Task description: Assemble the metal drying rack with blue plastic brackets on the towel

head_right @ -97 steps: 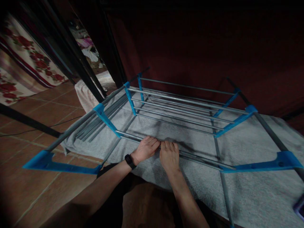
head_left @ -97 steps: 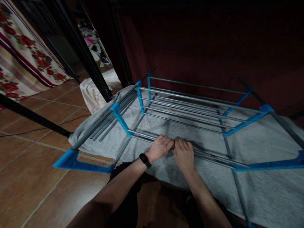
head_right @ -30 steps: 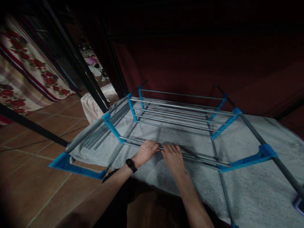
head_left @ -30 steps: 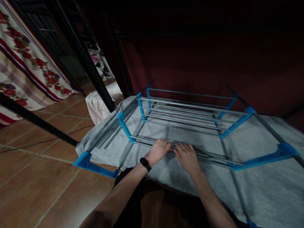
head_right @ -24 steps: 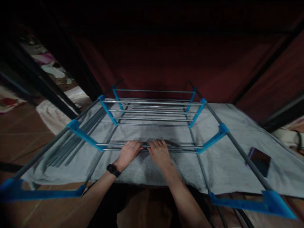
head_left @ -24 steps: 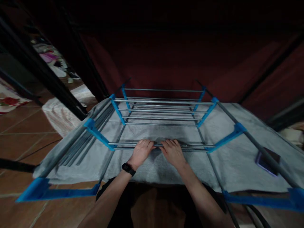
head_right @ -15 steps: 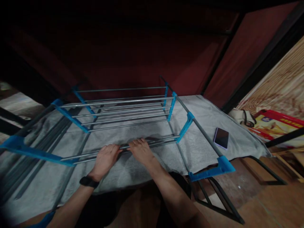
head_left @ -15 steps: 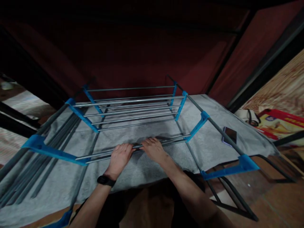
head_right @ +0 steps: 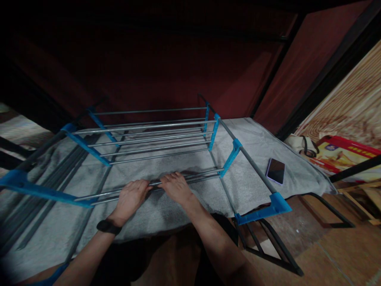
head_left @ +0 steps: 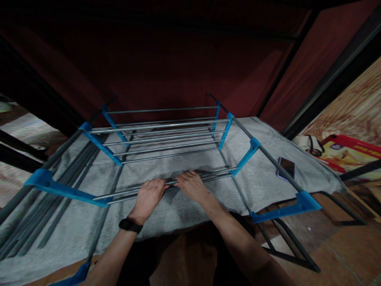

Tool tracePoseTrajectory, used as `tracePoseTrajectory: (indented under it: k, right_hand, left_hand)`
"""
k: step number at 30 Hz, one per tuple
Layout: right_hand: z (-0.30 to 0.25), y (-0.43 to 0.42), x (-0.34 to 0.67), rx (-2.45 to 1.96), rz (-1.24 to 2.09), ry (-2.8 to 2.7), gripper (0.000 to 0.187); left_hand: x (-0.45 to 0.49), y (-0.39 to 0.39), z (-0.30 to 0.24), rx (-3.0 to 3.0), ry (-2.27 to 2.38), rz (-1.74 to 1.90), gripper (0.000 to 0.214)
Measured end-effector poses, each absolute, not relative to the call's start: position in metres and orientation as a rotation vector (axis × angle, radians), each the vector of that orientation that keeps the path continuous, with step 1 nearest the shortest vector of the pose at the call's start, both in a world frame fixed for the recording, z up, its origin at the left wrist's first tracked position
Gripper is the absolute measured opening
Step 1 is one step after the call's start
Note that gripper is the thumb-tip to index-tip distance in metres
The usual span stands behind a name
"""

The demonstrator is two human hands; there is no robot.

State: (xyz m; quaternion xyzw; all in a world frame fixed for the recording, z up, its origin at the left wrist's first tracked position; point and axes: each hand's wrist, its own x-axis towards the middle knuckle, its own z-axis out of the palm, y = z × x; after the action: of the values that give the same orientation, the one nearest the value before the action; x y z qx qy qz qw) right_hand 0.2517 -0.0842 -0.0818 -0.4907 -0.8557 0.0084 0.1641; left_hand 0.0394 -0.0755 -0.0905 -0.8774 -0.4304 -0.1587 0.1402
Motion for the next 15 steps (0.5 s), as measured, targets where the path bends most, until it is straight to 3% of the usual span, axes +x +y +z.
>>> tracePoseTrajectory:
  k: [15]
  right_hand:
    - [-0.0792,-0.0915,0.2490,-1.373,-0.037,-2.435,0.027]
  left_hand:
    - [0.0388,-0.0855,-0.0846,-2.538,-1.355,-0.569,0.029]
